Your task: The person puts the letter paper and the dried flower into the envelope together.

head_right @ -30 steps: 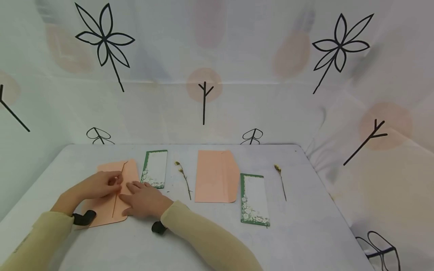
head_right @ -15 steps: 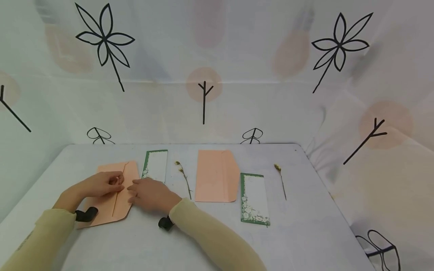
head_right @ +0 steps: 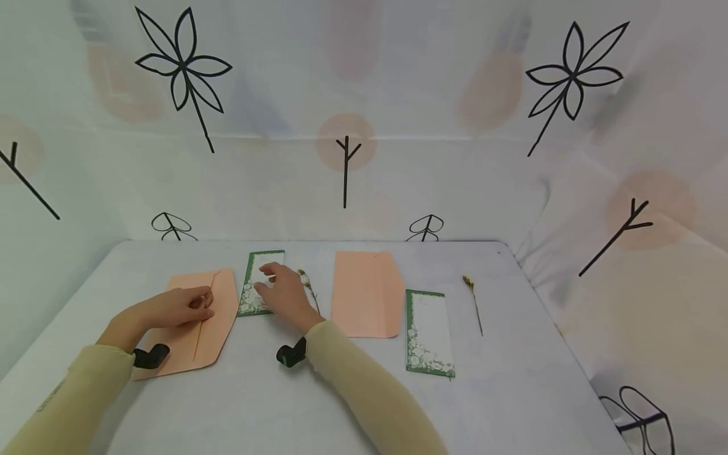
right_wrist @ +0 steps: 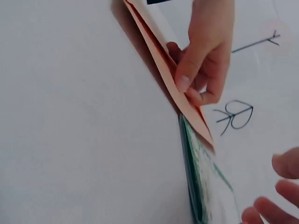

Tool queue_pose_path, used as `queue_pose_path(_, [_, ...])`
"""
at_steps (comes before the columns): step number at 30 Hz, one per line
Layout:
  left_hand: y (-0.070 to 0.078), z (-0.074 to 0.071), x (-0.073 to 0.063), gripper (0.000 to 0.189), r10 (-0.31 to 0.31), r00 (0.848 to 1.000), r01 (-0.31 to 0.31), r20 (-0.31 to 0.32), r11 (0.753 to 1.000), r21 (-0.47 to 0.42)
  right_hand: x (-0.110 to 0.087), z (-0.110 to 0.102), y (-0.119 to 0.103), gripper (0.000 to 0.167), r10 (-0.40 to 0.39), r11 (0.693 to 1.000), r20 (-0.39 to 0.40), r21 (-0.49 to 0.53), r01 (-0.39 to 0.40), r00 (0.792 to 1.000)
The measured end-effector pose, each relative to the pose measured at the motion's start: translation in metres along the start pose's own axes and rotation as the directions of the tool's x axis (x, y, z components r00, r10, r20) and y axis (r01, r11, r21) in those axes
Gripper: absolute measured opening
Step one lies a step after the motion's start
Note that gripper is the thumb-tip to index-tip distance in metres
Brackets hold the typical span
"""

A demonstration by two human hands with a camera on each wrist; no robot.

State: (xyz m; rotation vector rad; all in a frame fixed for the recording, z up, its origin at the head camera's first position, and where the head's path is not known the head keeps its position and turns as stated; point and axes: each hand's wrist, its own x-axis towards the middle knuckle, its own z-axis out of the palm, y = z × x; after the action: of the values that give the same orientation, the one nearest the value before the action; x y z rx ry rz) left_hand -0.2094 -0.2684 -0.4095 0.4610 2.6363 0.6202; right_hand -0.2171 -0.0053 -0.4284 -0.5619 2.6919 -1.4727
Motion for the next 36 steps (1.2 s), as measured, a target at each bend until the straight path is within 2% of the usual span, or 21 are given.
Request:
queue_pose_path(4, [0.000, 0.001, 0.001, 0.023, -0.013, 1.000, 0.013, 0.006, 1.000, -0.003, 0.003, 0.001, 0.009, 0.040, 0.107, 0.991, -0.112, 0.086, -0.098, 0.988])
queue_pose_path(9, [-0.001, 0.002, -0.001, 0.025, -0.020, 1.000, 0.020, 0.009, 1.000, 0.017, 0.007, 0.010, 0.016, 0.053, 0.174, 0.983, -0.139, 0.077, -0.165, 0.975])
queue_pose_path(15, [-0.001, 0.001, -0.006, 0.027, -0.017, 1.000, 0.017, 0.008, 1.000, 0.024, 0.013, 0.022, 0.015, 0.066, 0.178, 0.983, -0.159, -0.006, -0.181, 0.971])
queue_pose_path(21, [0.002, 0.000, -0.005, 0.026, -0.015, 1.000, 0.015, 0.006, 1.000, 0.021, 0.013, 0.031, 0.014, 0.067, 0.178, 0.975, -0.192, -0.099, -0.200, 0.965])
queue_pose_path(36, [0.003, 0.001, -0.003, 0.026, -0.037, 0.999, 0.037, 0.006, 0.999, 0.001, 0.014, 0.027, 0.012, 0.060, 0.172, 0.980, -0.207, -0.067, -0.190, 0.963])
